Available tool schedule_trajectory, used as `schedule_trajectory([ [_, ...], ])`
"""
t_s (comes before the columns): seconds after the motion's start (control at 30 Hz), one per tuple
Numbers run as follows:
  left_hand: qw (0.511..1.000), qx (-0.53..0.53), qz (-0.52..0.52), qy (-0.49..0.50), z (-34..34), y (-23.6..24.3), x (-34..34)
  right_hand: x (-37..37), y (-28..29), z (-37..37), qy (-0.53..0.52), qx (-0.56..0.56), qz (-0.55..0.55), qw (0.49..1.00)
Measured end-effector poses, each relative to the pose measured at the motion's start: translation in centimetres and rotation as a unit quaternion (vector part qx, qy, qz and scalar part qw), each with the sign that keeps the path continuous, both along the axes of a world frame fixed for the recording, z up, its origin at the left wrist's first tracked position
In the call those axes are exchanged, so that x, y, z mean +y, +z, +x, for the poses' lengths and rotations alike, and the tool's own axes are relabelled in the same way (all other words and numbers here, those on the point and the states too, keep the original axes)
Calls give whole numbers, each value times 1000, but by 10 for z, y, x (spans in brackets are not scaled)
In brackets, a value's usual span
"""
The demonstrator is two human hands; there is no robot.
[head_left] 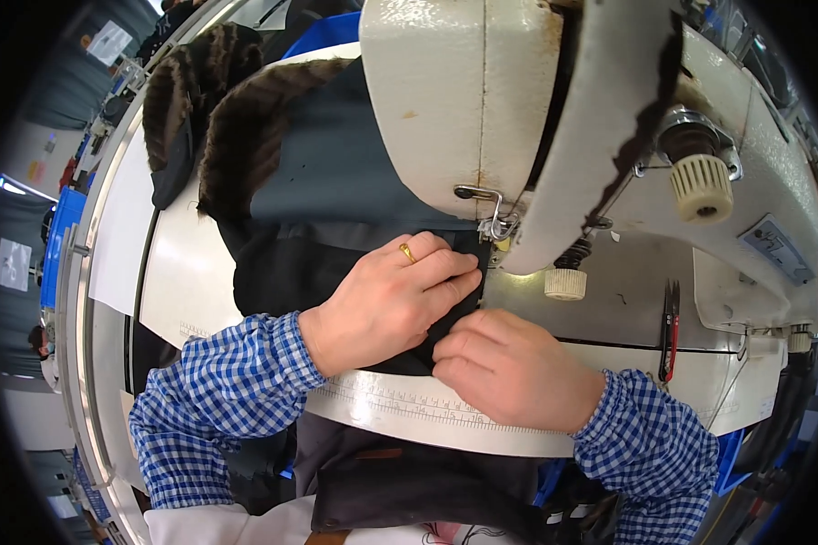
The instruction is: Sewing leather and fur components together using an industrial sewing machine to create a hat.
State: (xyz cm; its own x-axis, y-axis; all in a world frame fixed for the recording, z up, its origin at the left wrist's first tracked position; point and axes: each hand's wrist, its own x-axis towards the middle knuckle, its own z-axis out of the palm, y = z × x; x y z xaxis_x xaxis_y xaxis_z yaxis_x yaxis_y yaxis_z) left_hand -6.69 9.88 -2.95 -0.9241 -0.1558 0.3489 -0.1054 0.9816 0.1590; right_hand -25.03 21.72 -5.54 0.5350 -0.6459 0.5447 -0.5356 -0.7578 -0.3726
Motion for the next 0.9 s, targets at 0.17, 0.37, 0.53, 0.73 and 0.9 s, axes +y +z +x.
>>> schedule_trajectory([
  [0.17,1000,17,2,-16,-7,-3,-4,5,5,9,-61,27,37,997],
  [0.37,997,-43,-29,-60,-21,0,-16,5,-18,23,20,-42,114,992],
  [0.53,987,-64,-129,-74,0,4,11,30,-8,3,76,-3,91,993],
  [0.73,989,-5,-116,-87,24,6,0,39,-3,18,41,29,-44,998],
  [0.9,988,21,-102,-111,23,-4,-2,42,-5,19,14,45,-85,995],
])
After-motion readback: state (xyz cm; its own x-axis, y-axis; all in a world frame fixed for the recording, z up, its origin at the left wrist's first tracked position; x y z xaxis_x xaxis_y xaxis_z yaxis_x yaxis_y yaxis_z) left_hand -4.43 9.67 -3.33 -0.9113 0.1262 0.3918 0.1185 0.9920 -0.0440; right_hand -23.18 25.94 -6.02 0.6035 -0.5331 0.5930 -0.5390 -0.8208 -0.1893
